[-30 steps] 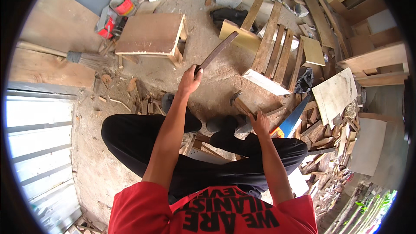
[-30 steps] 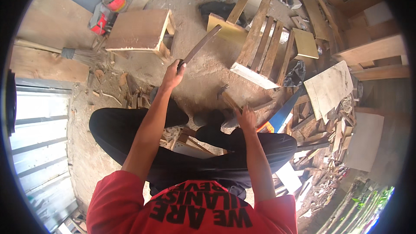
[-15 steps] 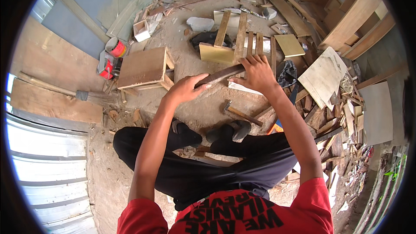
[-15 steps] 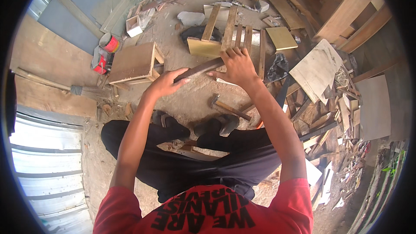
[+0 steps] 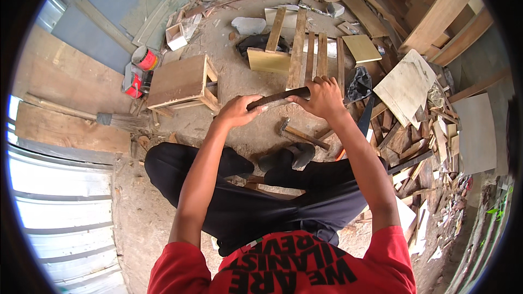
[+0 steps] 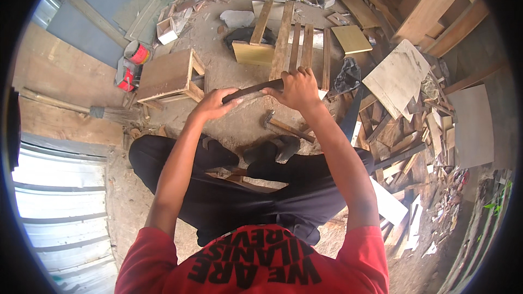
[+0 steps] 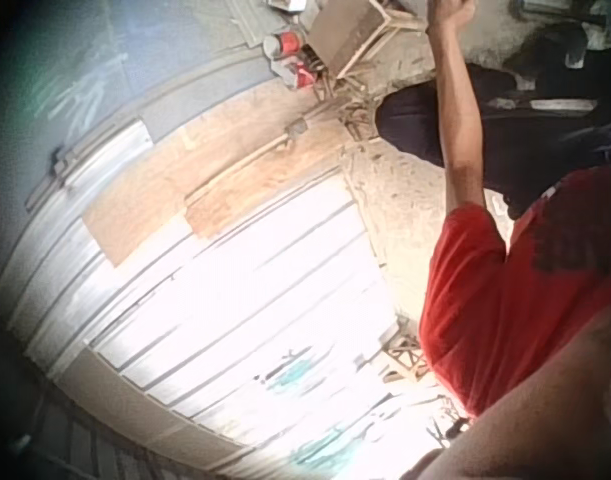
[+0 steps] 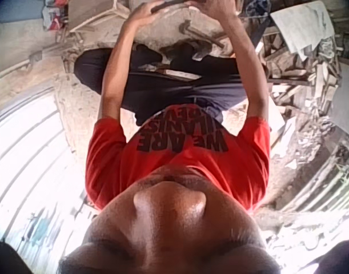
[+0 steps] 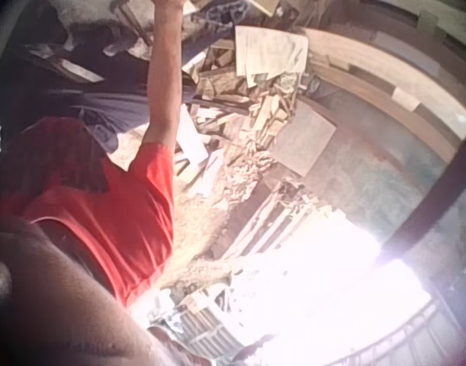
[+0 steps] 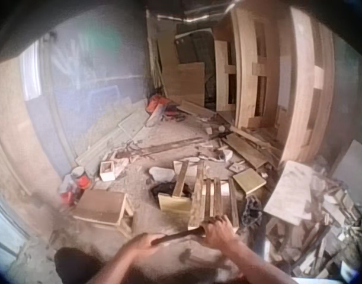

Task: The person sits on the floor and uses a hammer to drive nails into a wooden pallet structure. They repeatedly position a wooden plank, strike it with the hammer, and adjust the pieces to assemble the frame.

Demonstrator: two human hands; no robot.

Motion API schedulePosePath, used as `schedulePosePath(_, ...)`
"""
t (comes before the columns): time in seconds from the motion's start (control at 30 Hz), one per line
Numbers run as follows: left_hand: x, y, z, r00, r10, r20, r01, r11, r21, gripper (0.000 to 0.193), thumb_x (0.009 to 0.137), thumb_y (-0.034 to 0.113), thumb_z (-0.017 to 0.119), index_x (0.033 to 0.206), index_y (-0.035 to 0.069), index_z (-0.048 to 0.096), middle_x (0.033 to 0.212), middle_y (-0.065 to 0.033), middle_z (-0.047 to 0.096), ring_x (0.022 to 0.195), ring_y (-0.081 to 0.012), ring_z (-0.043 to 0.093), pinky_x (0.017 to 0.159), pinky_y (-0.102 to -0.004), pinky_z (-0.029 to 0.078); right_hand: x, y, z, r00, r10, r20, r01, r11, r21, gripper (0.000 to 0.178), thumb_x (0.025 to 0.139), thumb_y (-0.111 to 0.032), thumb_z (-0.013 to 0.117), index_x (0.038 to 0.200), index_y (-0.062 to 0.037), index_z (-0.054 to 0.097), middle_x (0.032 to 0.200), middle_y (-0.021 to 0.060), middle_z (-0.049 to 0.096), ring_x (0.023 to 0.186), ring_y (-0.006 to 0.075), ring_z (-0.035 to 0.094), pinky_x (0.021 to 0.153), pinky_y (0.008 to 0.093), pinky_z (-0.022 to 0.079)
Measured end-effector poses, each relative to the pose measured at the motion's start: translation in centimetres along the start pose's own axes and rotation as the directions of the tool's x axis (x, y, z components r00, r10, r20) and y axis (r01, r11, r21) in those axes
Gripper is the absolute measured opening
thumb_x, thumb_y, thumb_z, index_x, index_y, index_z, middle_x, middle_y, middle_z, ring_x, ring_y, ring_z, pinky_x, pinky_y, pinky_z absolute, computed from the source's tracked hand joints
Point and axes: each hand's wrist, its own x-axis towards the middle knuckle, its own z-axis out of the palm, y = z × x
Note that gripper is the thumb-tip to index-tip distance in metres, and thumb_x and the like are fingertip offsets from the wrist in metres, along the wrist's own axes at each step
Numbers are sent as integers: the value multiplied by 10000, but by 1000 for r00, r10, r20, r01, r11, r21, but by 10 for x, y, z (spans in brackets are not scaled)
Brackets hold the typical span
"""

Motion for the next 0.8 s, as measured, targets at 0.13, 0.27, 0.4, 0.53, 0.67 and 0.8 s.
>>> schedulePosePath(0.13, 5, 16, 6, 980, -87, 182, 155, 901, -405, 480, 950, 410, 619, 1286, 67, 603, 1005, -122, 720, 876, -243, 696, 780, -367, 546, 13, -1, -41, 959, -60, -276, 64, 998, 7, 724, 801, -648, 661, 1122, 0, 622, 1145, 236, 602, 1196, 357, 532, 1047, 471, 385)
schedulePosePath(0.27, 3, 24, 16, 979, -39, 199, 192, 493, -849, 505, 997, 335, 563, 1377, 8, 499, 1131, -113, 665, 1039, -196, 629, 862, -351, 507, 8, -4, -52, 763, 293, -577, -40, 911, 410, 638, 861, -396, 735, 1285, 20, 502, 1337, 260, 490, 1297, 398, 448, 1070, 464, 377)
schedulePosePath(0.4, 13, 48, 29, 998, -37, 57, 66, 293, -954, 544, 990, 298, 575, 1428, 2, 449, 1410, -110, 507, 1334, -235, 434, 1097, -396, 335, -22, -2, -16, 853, 521, -38, -253, 474, 843, 503, 918, -374, 688, 1161, 56, 588, 1085, 217, 650, 1035, 318, 636, 898, 380, 491)
schedulePosePath(0.53, 12, 66, 27, 999, -46, -25, -12, 252, -968, 567, 987, 296, 583, 1437, -13, 428, 1434, -99, 480, 1358, -221, 393, 1118, -395, 296, -42, -38, 3, 893, 366, 262, -331, 140, 933, 500, 963, -422, 626, 1112, 56, 622, 957, 131, 684, 888, 197, 639, 807, 332, 513)
schedulePosePath(0.67, 14, 84, 23, 996, -61, -58, -41, 251, -967, 497, 976, 258, 613, 1371, -16, 489, 1344, -95, 534, 1254, -187, 471, 1057, -363, 355, -50, -62, 3, 901, 272, 338, -374, 91, 923, 524, 974, -411, 614, 1160, 78, 575, 833, 99, 648, 710, 151, 622, 644, 306, 510)
schedulePosePath(0.8, 32, 83, 22, 983, -78, -168, -115, 452, -884, 400, 924, 255, 704, 1206, -3, 585, 1098, -46, 634, 989, -120, 585, 874, -291, 461, -49, -70, 1, 894, 350, 280, -340, 123, 932, 356, 987, -263, 623, 1127, 57, 558, 669, 4, 559, 515, 66, 496, 495, 247, 434)
